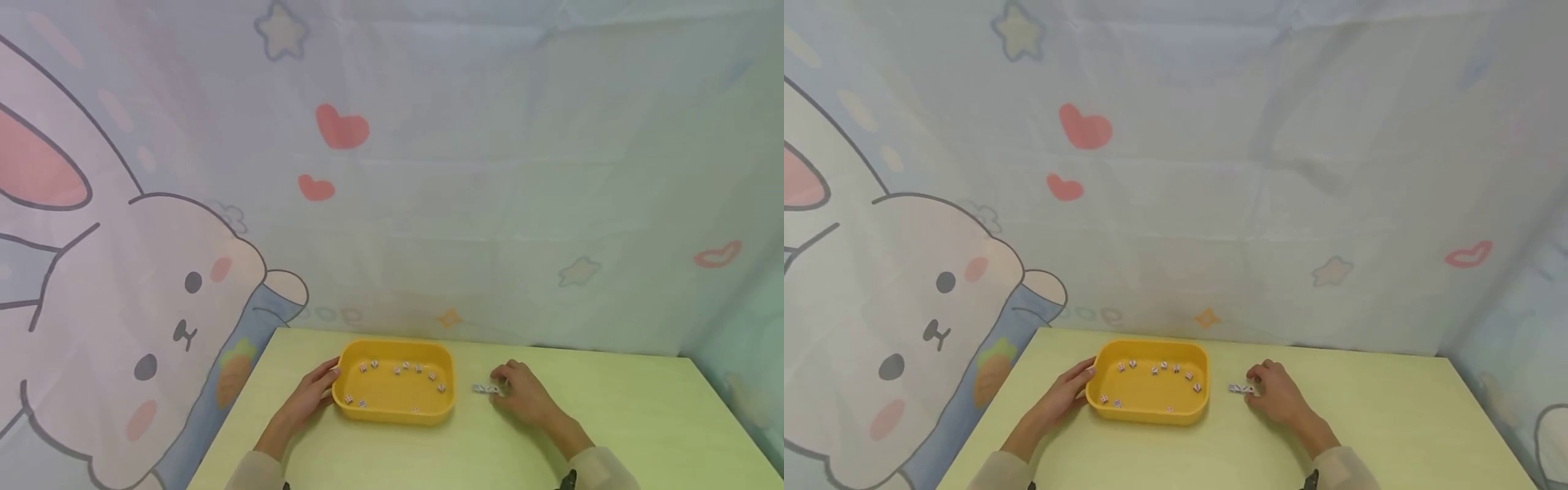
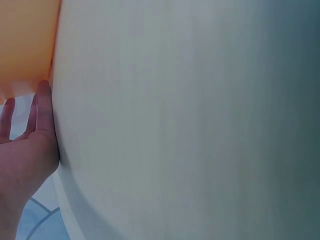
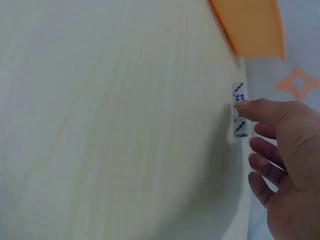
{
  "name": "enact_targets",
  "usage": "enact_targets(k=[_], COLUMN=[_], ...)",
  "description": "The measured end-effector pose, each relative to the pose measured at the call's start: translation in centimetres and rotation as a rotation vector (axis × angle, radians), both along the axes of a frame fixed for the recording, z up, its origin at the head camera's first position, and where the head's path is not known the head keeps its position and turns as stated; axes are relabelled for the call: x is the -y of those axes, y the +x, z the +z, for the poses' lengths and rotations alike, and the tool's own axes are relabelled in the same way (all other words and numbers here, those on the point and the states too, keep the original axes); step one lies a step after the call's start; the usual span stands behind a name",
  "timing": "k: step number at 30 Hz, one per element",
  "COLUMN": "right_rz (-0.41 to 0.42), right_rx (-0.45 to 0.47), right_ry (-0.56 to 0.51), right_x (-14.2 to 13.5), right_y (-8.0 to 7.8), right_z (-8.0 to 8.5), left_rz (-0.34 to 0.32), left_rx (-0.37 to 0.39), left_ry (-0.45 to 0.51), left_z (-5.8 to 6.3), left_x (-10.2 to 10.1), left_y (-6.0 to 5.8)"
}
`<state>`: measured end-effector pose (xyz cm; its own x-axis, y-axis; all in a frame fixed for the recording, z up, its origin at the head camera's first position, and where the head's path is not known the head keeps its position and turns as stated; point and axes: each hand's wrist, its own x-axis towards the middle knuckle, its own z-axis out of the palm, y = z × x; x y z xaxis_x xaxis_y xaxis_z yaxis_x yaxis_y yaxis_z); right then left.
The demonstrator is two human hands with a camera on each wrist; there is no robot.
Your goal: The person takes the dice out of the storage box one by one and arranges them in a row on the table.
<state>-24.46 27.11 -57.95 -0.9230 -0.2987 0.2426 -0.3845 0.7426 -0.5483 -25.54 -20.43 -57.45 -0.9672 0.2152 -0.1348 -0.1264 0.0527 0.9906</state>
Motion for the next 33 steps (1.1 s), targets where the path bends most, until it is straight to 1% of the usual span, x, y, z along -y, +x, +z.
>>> enact_targets(k=[2,5,8,10,14,17,21,25,29,33], right_rz=[0.011,0.038,0.041,0.039,0.067,0.122,0.168,0.171,0.139,0.111], right_rx=[-0.032,-0.079,-0.114,-0.130,-0.102,-0.058,-0.011,0.015,0.020,0.077], right_ry=[-0.013,-0.094,-0.177,-0.213,-0.307,-0.381,-0.429,-0.452,-0.437,-0.407], right_x=[0.6,2.1,4.3,6.0,9.3,11.6,14.2,16.2,17.5,18.4], right_y=[-0.2,-0.4,-0.9,-1.2,-1.6,-1.8,-2.3,-2.8,-3.2,-3.5], right_z=[0.6,1.6,2.7,3.3,4.4,4.9,4.8,4.4,3.6,2.5], left_rz=[-0.002,0.001,0.011,0.016,0.018,0.015,-0.001,-0.013,-0.005,-0.005], left_rx=[0.002,0.001,0.003,0.004,-0.002,-0.005,-0.004,-0.011,-0.007,0.004], left_ry=[0.002,0.001,-0.010,-0.014,-0.018,-0.015,-0.005,-0.002,-0.004,-0.004], left_z=[0.0,-0.1,-0.1,-0.1,0.0,0.0,0.1,0.3,0.3,0.1], left_x=[0.0,0.1,0.1,0.1,0.0,0.0,-0.1,-0.1,0.0,0.1], left_y=[0.0,0.0,0.1,0.2,0.3,0.2,0.0,-0.1,-0.1,0.1])
